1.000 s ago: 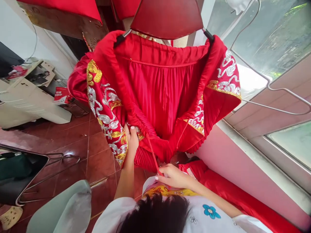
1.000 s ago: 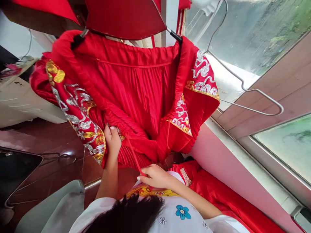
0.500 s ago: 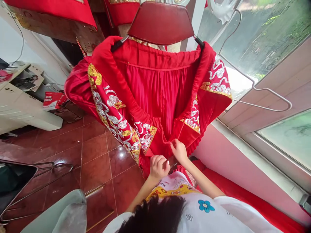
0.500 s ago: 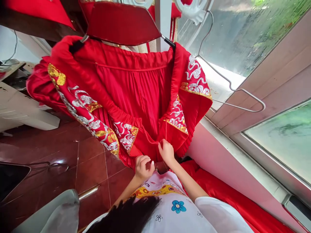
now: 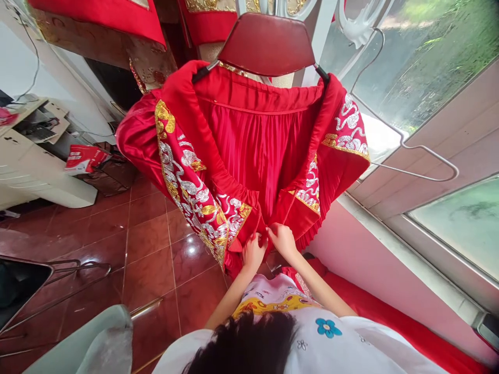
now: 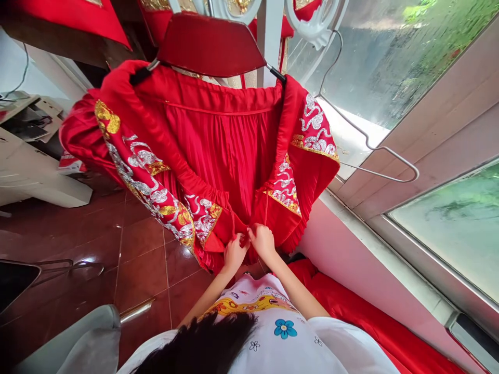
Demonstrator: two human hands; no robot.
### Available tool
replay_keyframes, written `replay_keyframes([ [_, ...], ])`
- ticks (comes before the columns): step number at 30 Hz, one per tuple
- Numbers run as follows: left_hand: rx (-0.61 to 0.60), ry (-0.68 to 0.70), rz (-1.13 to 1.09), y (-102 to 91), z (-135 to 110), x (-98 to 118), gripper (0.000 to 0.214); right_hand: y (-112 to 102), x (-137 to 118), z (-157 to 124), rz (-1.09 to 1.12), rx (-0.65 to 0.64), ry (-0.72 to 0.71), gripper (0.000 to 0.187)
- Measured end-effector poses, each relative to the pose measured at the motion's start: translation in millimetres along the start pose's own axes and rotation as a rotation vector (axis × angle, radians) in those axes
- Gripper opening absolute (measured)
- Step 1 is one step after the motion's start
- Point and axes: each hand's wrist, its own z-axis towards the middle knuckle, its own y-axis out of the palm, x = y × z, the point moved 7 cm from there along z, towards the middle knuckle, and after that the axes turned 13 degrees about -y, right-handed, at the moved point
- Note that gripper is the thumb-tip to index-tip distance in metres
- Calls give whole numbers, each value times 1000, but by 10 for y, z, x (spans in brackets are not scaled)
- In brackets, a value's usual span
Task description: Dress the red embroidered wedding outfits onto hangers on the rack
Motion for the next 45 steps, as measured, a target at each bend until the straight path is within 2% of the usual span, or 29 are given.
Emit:
replay_keyframes([
  [5, -15, -39, 126, -62, 67, 91, 35, 111, 7, 68, 73, -5, 5, 16],
  [10, -21, -37, 187, -103, 172, 158, 34, 117, 56, 76, 124, 28, 38, 16],
  [17, -42, 12, 198, -56, 245, 252, 30, 105, 98, 33, 176, 93, 74, 29],
  [21, -84, 26, 196, -11, 203, 275, 28, 140, 134, 43, 262, 82, 60, 30],
  [27, -127, -10, 200, 61, 110, 179, 32, 199, 109, 26, 325, 46, 73, 25],
  [34, -140, 12, 219, 74, 67, 175, 30, 158, 99, -34, 323, 126, 189, 14],
  [37, -144, 18, 229, 81, 43, 189, 33, 156, 165, -39, 442, 138, 241, 10],
  [40, -149, 18, 247, 97, 23, 188, 36, 208, 198, -44, 663, 66, 312, 14],
  [43, -154, 19, 269, 100, 6, 189, 36, 241, 122, -74, 901, -12, 397, 14],
  [45, -155, 15, 287, 79, 9, 205, 39, 202, 32, -84, 1020, 5, 435, 11],
])
